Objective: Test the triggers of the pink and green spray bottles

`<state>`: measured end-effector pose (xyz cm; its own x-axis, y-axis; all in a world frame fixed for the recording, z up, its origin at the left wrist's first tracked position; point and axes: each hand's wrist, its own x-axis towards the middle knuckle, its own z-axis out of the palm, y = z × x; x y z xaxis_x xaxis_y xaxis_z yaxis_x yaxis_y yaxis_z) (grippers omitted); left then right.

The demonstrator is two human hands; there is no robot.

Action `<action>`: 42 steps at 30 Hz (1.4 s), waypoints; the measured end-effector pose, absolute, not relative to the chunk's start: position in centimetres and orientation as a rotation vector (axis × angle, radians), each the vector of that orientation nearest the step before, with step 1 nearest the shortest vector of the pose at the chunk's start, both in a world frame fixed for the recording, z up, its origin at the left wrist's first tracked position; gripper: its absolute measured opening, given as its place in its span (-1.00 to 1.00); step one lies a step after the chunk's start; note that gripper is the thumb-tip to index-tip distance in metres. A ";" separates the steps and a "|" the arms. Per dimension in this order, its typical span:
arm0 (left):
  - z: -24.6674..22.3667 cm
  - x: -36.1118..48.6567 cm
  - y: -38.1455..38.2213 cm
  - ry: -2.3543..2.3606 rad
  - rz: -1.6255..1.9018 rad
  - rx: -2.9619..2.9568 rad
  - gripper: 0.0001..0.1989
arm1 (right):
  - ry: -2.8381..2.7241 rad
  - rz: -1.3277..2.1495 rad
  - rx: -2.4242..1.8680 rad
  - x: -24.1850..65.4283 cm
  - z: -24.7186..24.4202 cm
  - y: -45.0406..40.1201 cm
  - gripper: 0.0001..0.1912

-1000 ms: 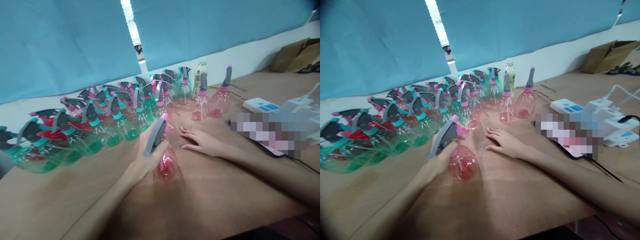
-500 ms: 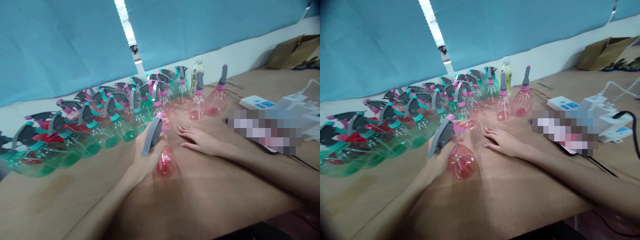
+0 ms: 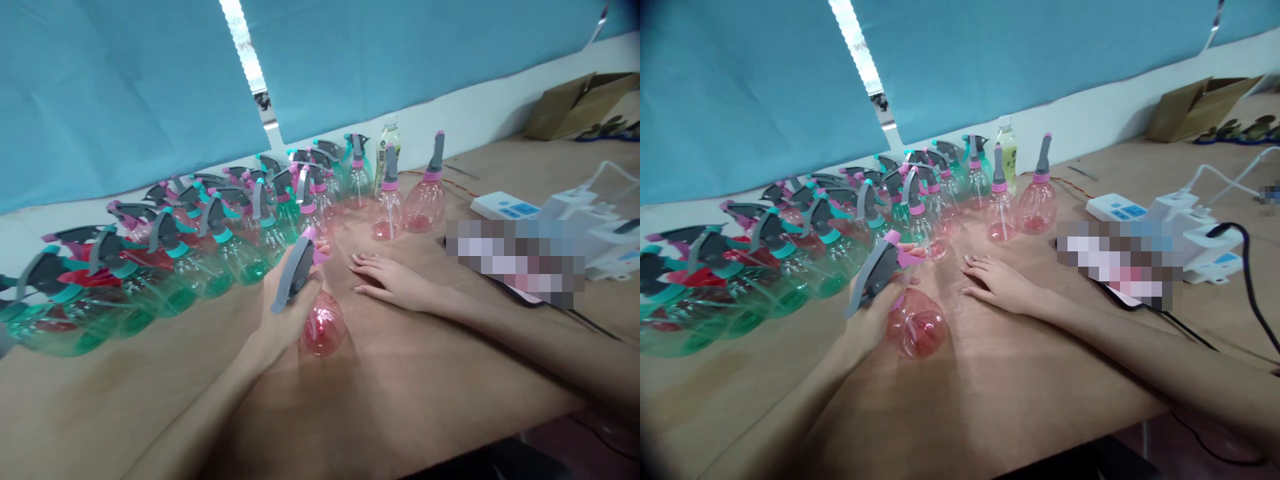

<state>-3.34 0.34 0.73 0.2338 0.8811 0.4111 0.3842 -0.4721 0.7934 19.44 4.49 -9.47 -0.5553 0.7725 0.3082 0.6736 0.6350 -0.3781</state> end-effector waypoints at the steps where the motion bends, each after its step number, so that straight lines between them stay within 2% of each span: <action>1: 0.8 -3.3 0.3 1.156 1.199 1.942 -0.91 | -2.412 0.299 -1.146 19.4 -9.5 4.5 -0.42; 5: 1.2 -3.1 0.2 1.155 1.203 1.865 -0.86 | -2.417 0.310 -1.143 19.5 -9.4 4.5 -0.39; 20: 1.0 -3.1 0.1 1.163 1.208 1.897 -0.94 | -2.422 0.319 -1.147 19.7 -9.6 4.4 -0.42; 26: 0.9 -3.2 0.3 1.091 1.190 1.960 -0.69 | -2.389 0.361 -1.138 19.9 -9.8 4.4 -0.44; 42: 1.2 -2.9 0.2 1.075 1.199 1.957 -0.67 | -2.395 0.351 -1.137 20.0 -10.0 4.4 -0.46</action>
<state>-2.88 0.22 1.20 0.2649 0.8664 0.4232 0.3267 -0.4936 0.8060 20.04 4.36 -9.97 -0.5509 0.7796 0.2978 0.6614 0.6255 -0.4139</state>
